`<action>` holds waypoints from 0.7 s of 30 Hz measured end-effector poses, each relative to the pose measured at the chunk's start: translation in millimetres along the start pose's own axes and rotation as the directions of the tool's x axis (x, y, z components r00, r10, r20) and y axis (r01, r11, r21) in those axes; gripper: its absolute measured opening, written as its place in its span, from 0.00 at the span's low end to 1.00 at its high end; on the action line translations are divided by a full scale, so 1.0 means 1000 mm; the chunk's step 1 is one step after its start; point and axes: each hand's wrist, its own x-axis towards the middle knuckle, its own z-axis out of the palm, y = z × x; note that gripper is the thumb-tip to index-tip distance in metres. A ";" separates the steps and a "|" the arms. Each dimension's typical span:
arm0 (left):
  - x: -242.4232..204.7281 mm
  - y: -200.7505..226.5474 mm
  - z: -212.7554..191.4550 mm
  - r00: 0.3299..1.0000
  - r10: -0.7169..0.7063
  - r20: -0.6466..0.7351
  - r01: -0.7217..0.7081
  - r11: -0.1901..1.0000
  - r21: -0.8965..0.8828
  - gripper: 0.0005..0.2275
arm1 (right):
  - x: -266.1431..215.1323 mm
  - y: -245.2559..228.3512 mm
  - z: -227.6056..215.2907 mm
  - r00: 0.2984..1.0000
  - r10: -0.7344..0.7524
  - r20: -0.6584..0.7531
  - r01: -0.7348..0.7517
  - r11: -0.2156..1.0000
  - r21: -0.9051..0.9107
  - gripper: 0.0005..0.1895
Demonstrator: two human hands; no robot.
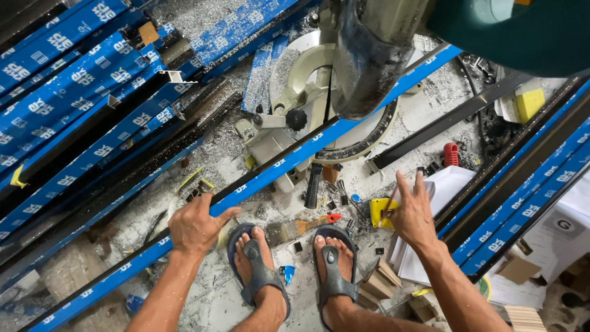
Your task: The person measures blue-wrapped metal profiles with a tape measure, marks them with a pencil, and cuts them using a miter saw while clearing shavings with a brush.
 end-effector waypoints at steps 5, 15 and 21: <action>0.014 0.012 0.011 0.999 0.012 -0.052 -0.012 1.000 0.013 0.30 | -0.006 -0.016 -0.016 0.991 -0.016 -0.134 0.020 0.999 0.034 0.41; 0.122 0.096 0.012 0.922 -0.353 0.159 0.387 0.849 -0.360 0.47 | -0.003 -0.018 0.002 0.966 -0.091 -0.243 0.121 0.986 0.111 0.36; 0.143 0.094 0.005 0.927 -0.362 0.100 0.372 0.850 -0.373 0.38 | -0.003 -0.008 0.004 0.961 -0.089 -0.261 0.130 0.981 0.146 0.34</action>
